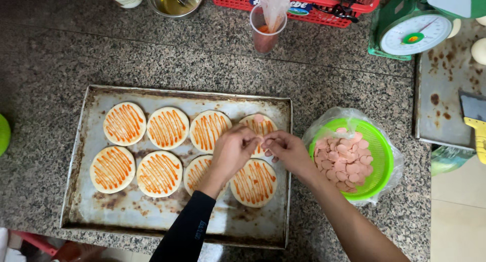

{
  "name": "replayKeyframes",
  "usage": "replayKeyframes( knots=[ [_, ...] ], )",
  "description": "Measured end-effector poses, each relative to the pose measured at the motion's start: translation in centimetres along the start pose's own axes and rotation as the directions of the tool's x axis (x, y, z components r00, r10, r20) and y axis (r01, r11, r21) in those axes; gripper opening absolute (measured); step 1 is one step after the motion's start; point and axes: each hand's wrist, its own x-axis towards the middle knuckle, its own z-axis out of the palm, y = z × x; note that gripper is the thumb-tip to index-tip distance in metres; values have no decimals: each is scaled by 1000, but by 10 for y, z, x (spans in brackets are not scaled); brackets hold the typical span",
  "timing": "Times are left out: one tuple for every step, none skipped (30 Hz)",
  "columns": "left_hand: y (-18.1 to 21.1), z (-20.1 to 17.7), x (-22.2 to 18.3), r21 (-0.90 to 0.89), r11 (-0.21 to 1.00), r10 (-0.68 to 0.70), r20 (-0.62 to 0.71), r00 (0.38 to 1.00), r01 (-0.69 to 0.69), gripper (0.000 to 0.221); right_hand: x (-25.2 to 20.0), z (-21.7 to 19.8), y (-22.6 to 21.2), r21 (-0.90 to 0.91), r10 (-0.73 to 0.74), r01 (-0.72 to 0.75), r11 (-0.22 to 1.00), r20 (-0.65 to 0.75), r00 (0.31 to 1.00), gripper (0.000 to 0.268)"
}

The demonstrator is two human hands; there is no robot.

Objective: The person places sliced sausage pieces onto prepared dough disks on a metal baking tray by hand.

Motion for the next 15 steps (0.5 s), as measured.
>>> replayKeyframes(
  knots=[
    [-5,2,3,19,999,-44,-69,997,45,13,-2,0,-5,43,39,-38,998,-33,999,26],
    [-9,2,6,36,995,-85,-138,987,91,13,-4,-1,-10,87,80,-74,993,-65,995,26],
    [-13,3,9,49,989,-125,-206,970,138,13,-5,-2,-15,132,122,-109,985,-96,988,27],
    [-16,4,11,85,981,-153,-226,962,176,14,-6,-2,-20,135,134,-117,984,-118,984,29],
    [-17,6,13,120,969,-181,-246,952,215,14,-7,-4,-25,137,147,-127,982,-140,979,30],
    [-18,8,15,154,955,-208,-267,941,255,15,-8,-5,-29,139,159,-137,981,-162,974,32],
    [-18,10,17,143,954,-229,-214,950,262,14,-9,-5,-33,138,159,-136,981,-171,972,32],
    [-18,13,20,133,954,-248,-161,955,270,14,-11,-5,-37,137,158,-134,981,-180,971,32],
    [-17,18,22,122,953,-265,-105,959,276,15,-13,-6,-40,135,157,-133,982,-191,969,33],
    [-17,22,24,128,967,-209,-95,973,220,15,-14,-7,-43,137,149,-124,983,-183,972,33],
    [-16,26,26,133,978,-151,-83,985,161,15,-16,-7,-44,140,140,-116,983,-176,974,33],
    [-15,29,28,138,985,-93,-72,993,102,15,-17,-8,-45,142,131,-107,984,-169,977,34],
    [-15,32,28,159,982,-90,-102,991,105,14,-17,-8,-45,150,121,-97,984,-157,980,35],
    [-15,34,28,179,978,-86,-131,988,109,14,-17,-9,-45,157,110,-87,984,-144,983,37],
    [-16,36,29,199,974,-80,-162,984,112,14,-16,-10,-44,164,98,-76,984,-133,986,39]
  ],
)
